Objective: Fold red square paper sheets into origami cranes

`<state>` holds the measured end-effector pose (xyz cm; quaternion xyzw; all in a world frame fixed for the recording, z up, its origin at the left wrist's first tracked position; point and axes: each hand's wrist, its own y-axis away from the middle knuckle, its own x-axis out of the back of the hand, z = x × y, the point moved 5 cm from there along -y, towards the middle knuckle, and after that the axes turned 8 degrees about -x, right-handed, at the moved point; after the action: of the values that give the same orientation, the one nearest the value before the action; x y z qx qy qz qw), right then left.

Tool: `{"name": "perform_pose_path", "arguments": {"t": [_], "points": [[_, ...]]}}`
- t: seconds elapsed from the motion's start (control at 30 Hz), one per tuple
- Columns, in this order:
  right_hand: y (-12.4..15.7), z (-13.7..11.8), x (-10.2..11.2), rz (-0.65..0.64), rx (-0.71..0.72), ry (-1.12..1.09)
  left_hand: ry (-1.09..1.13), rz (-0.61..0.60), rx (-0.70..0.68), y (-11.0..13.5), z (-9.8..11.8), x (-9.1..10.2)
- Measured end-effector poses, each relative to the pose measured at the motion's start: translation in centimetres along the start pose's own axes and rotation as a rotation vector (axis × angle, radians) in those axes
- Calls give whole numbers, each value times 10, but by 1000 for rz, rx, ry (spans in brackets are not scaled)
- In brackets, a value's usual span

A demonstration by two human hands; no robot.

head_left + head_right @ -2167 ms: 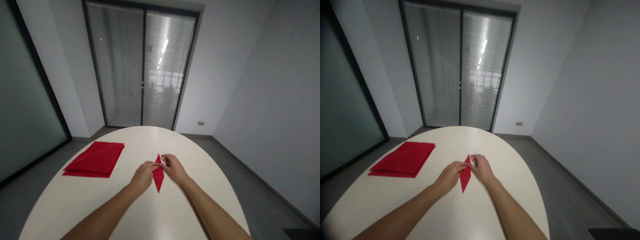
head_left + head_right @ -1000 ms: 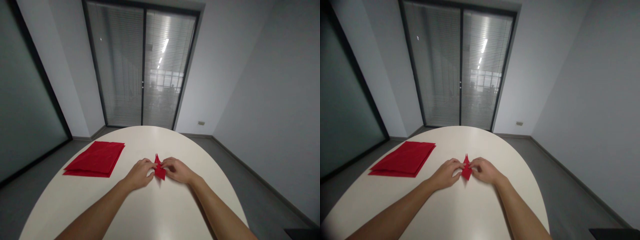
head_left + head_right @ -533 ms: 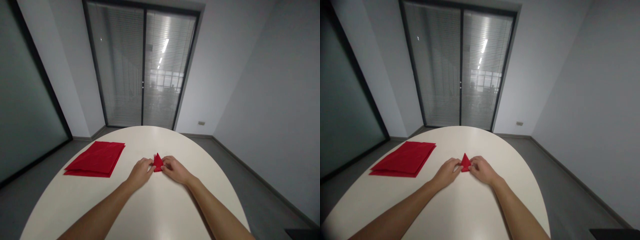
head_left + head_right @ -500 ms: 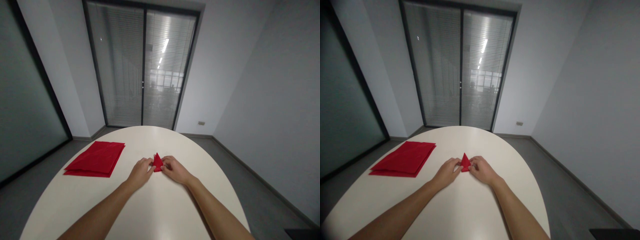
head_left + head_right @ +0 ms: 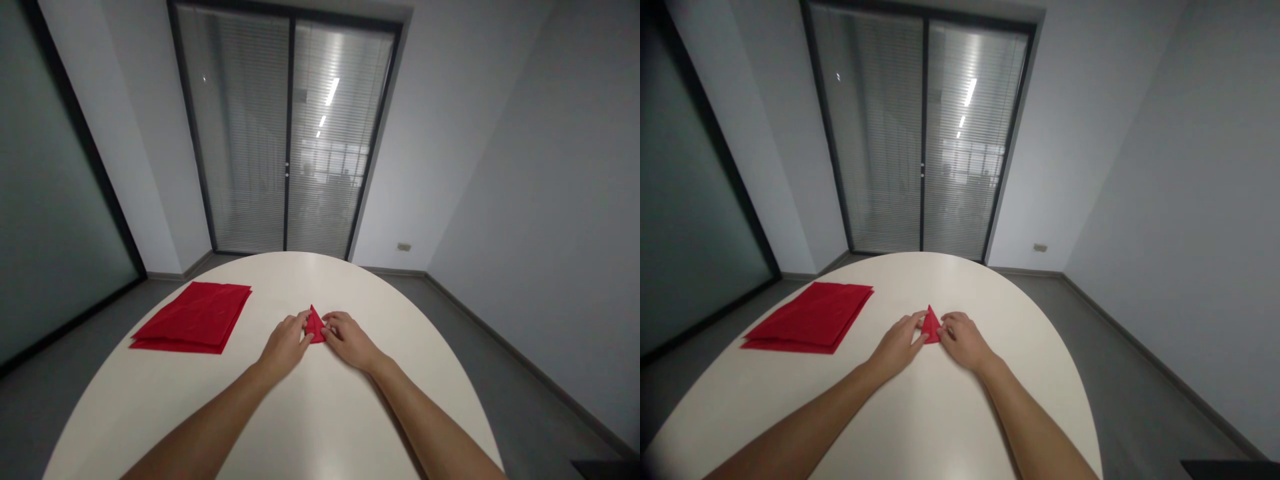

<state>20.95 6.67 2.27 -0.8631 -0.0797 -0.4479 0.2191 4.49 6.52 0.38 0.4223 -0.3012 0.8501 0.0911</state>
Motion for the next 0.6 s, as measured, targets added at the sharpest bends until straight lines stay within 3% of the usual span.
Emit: {"name": "perform_pose_path", "arguments": {"t": [0.2, 0.6], "points": [[0, 4, -2, 20, -46, 30, -81, 34, -114, -1, 8, 4], [-1, -13, -4, -53, 168, 42, -129, -68, -175, -2, 14, 1]]}}
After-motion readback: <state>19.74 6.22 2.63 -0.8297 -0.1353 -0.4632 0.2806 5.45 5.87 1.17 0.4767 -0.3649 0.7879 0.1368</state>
